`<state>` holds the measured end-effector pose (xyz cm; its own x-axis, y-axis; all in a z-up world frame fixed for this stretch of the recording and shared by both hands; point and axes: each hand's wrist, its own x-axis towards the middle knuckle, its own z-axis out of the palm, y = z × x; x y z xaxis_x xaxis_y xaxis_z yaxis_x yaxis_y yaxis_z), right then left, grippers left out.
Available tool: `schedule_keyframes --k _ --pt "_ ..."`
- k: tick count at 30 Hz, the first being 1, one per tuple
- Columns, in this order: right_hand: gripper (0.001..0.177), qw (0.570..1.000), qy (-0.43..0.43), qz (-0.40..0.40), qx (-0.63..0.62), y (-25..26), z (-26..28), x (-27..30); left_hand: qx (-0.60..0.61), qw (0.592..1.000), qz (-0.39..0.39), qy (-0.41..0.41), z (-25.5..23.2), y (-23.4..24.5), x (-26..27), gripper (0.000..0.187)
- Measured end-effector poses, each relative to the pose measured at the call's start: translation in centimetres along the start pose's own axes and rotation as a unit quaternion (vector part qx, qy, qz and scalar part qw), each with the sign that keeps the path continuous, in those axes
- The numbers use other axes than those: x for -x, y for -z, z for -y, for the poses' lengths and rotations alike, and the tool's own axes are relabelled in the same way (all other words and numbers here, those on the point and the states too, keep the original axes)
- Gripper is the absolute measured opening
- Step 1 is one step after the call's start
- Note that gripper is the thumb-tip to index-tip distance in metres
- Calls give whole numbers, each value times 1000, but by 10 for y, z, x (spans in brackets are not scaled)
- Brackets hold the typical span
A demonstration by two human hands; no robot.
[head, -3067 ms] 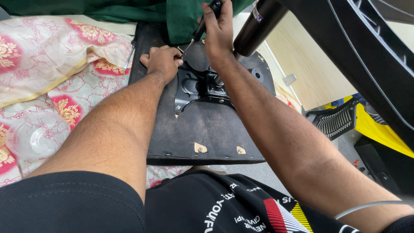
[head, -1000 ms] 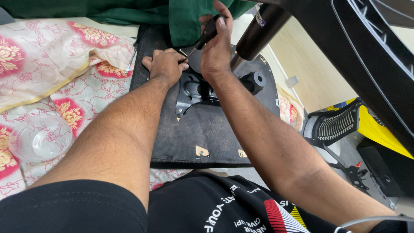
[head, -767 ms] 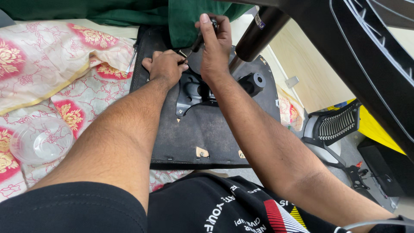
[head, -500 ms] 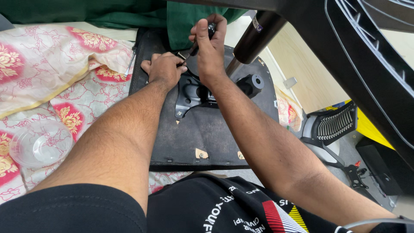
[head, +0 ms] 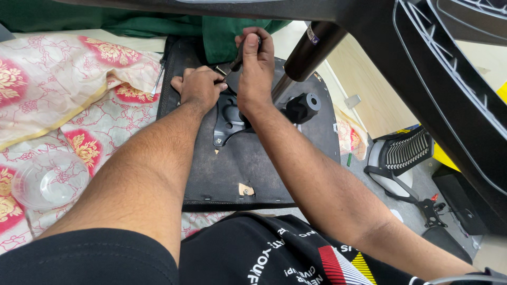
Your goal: The person attaches a metal chair base to an overturned chair seat using a screwdriver. They align the base, insert screws, and tighten them to secure the base to the seat.
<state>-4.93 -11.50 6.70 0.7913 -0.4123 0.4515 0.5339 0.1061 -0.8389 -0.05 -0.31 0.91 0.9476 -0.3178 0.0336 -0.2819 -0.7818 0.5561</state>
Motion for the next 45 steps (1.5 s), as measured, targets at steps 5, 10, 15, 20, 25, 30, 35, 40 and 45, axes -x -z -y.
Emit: schedule_keyframes --k 5,10,15,20,25,30,35,40,45 --pt "35 974 -5 12 224 -6 19 -2 1 1000 -9 -6 3 -2 -1 26" --pt "35 865 138 150 460 -3 39 -24 -1 1000 -13 -20 5 0 -1 26" --pt "32 833 31 185 520 -1 49 -37 13 1000 -5 -11 -1 3 2 32" --pt "34 812 17 92 576 -14 44 -26 -5 1000 9 -7 1 4 2 30" --pt "34 817 29 37 575 -20 49 -13 14 999 -16 -35 4 -2 -1 29" --pt "40 823 66 127 549 -14 62 -11 17 999 -17 -36 6 -5 -2 22" --pt "34 775 61 176 604 -10 75 -23 14 999 -22 -36 7 -5 0 21" --pt "39 776 11 137 615 -24 73 -20 16 997 -46 -53 12 -8 1 26" --pt "35 784 52 127 605 -28 79 -14 26 998 -31 -45 13 -10 -3 25"
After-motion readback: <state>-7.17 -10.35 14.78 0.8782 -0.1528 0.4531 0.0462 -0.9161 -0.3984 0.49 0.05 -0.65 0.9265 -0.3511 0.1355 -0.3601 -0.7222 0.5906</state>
